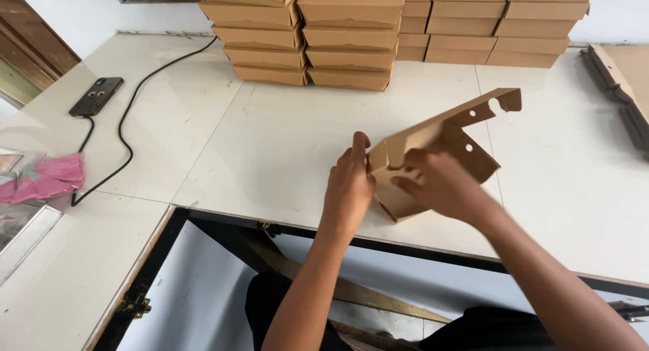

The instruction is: Folding flat cardboard templates into boxes by bending sides and tucking tabs.

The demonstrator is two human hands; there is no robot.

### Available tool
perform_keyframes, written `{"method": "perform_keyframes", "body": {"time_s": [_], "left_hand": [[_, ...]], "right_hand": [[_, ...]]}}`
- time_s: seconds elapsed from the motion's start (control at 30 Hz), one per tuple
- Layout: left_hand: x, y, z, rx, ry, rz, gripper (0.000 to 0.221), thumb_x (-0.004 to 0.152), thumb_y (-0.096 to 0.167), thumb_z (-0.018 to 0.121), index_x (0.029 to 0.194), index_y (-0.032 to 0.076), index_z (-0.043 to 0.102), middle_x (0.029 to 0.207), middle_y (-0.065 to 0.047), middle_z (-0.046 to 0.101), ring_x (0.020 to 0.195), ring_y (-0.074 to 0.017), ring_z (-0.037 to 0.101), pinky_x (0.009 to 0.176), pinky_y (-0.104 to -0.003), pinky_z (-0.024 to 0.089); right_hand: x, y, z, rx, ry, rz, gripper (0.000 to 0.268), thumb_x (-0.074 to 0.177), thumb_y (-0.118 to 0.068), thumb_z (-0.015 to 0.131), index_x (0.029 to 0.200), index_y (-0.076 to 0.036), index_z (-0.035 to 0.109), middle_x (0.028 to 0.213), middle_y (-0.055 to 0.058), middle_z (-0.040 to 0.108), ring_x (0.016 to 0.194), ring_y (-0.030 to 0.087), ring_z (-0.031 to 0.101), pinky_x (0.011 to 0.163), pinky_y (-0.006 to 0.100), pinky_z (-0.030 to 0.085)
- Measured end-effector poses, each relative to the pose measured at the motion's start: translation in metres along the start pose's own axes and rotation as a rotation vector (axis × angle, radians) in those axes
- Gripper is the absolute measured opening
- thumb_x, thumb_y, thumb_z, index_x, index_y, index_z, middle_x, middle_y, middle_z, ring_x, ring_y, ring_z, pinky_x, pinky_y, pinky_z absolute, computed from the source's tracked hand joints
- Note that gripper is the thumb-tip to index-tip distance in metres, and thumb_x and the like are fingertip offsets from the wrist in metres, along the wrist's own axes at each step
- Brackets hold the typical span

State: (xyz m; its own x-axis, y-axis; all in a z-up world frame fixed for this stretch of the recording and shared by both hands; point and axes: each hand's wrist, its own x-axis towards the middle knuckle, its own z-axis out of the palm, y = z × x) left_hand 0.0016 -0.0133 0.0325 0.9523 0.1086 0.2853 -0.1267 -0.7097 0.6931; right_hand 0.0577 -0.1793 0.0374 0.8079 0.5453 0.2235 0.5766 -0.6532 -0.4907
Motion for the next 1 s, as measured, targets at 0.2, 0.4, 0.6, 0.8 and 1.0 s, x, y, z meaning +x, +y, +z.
{"method": "perform_keyframes", "body": {"time_s": [0.2,0.4,0.6,0.8,1.0], "left_hand": [[0.042,-0.026,-0.023,-0.010,0.042,-0.146,0.033,0.086,-0.004,0.034,0.102,0.023,0.045,0.071,-0.016,0.064,0.062,-0.0414,0.062,0.055,-0.051,0.038],[0.084,-0.054,-0.033,-0.023,-0.007,-0.072,0.058,0.088,0.021,0.074,0.135,0.024,0.041,0.131,-0.030,0.064,0.112,-0.0508,0.068,0.094,-0.059,0.055],[0.038,0.000,-0.070,0.458,0.049,-0.209,0.052,0.097,0.057,0.064,0.088,0.006,0.065,0.076,-0.016,0.069,0.073,-0.0412,0.075,0.069,-0.053,0.058],[0.030,0.066,-0.014,-0.137,-0.227,0.247,0.049,0.092,0.047,0.060,0.111,0.003,0.068,0.098,-0.020,0.075,0.094,-0.0393,0.075,0.082,-0.052,0.060],[0.099,0.061,0.046,-0.321,0.068,0.401,0.029,0.091,0.030,0.070,0.103,0.004,0.071,0.089,-0.017,0.072,0.088,-0.0344,0.074,0.080,-0.047,0.061]], "right_hand": [[-0.042,0.037,-0.079,-0.165,0.063,0.468,0.068,0.096,-0.047,0.068,0.061,-0.003,0.030,0.058,0.012,0.029,0.069,0.027,0.026,0.060,0.040,0.032],[-0.005,0.064,-0.065,0.414,-0.172,0.550,0.050,0.100,-0.022,0.060,0.143,0.002,0.053,0.119,0.034,0.068,0.084,0.043,0.072,0.072,0.051,0.062],[0.039,0.113,-0.034,0.180,-0.157,0.553,0.058,0.091,-0.024,0.076,0.132,0.013,0.057,0.064,0.010,0.077,0.053,0.024,0.076,0.088,0.038,0.063],[0.059,0.153,-0.036,-0.289,0.486,0.166,0.010,0.082,-0.022,0.066,0.087,-0.014,0.066,0.060,0.011,0.062,0.071,0.044,0.070,0.069,0.055,0.057],[0.029,0.111,-0.063,-0.569,1.069,-0.338,0.037,0.088,0.000,0.075,0.125,-0.006,0.079,0.085,0.002,0.060,0.070,0.016,0.065,0.059,0.025,0.055]]}}
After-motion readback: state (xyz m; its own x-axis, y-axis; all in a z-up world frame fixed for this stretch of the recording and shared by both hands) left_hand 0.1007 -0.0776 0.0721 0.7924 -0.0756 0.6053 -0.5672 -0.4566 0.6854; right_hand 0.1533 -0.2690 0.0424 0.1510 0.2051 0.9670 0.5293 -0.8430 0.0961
